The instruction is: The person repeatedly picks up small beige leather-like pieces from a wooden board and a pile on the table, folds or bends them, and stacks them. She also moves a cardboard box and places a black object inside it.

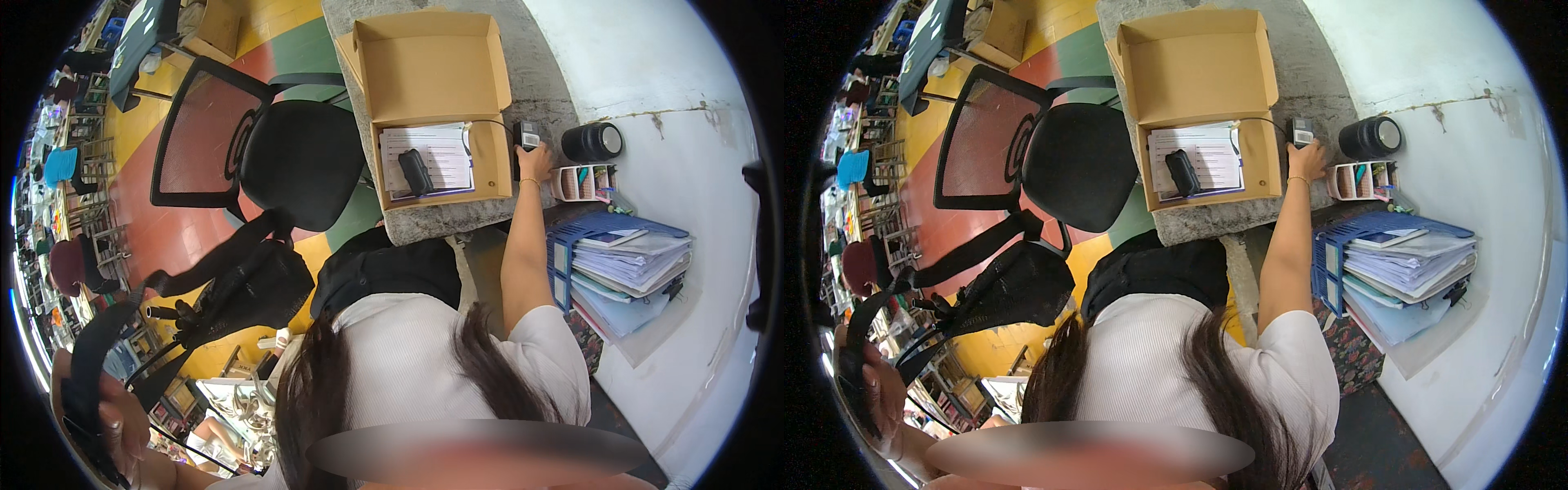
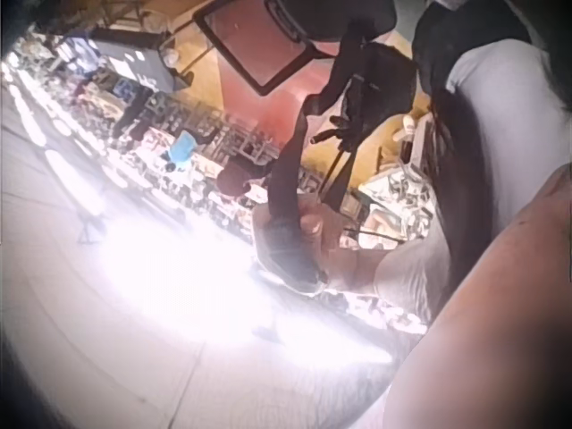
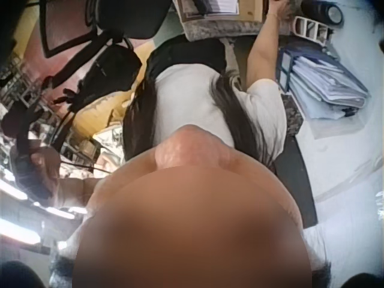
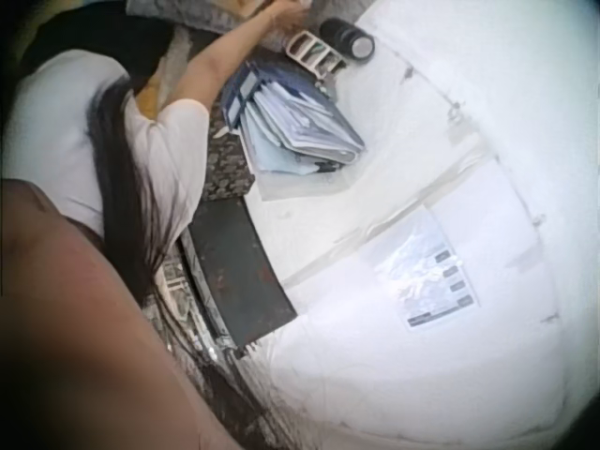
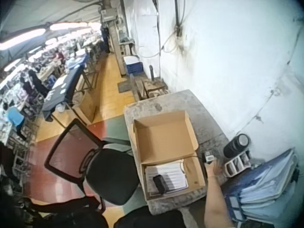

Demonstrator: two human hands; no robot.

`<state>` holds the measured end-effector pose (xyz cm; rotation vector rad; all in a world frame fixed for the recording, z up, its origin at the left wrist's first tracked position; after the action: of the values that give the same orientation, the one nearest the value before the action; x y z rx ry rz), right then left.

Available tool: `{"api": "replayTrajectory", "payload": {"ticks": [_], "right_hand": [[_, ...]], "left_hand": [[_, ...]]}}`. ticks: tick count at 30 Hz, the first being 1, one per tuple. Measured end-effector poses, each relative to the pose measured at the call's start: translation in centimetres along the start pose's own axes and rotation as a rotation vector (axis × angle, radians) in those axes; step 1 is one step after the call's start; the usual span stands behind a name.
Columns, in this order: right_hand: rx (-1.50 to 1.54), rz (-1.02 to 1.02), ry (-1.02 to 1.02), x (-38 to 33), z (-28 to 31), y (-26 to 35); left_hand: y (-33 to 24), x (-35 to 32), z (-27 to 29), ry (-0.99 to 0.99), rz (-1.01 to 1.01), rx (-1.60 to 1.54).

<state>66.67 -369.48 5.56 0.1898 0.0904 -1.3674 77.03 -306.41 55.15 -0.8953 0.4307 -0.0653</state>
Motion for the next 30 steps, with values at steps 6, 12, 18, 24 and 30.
{"api": "replayTrajectory", "payload": {"ticks": [6,12,18,24,30], "right_hand": [[0.484,0.827,0.016,-13.9,1.9,12.3],[0.072,0.87,0.323,-23.3,-9.2,14.7],[0.887,0.643,0.484,-21.1,-2.5,13.1],[1.582,0.284,1.583,-33.1,4.2,12.0],[1.806,0.187,1.43,-29.8,2.9,14.3]], "left_hand": [[-2.9,1.9,-2.7,0.111,-0.208,-0.181],[-4.4,5.3,-5.3,0.173,-0.35,-0.281],[-5.6,10.5,-8.2,0.181,-0.376,-0.611],[-8.5,14.5,-18.0,0.51,-0.283,-0.758],[-10.0,15.1,-30.3,0.704,-0.193,-0.369]]}}
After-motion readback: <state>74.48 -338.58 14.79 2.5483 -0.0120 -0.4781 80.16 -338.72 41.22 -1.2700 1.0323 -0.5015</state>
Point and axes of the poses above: each hand's wrist, its own x-axis towards the middle knuckle, its own z-axis out of the back of the hand, y = z × x, the point moved 10 cm from there along x, towards the middle knuckle, and after that the axes turned 4 degrees about -z, right-handed, at the moved point
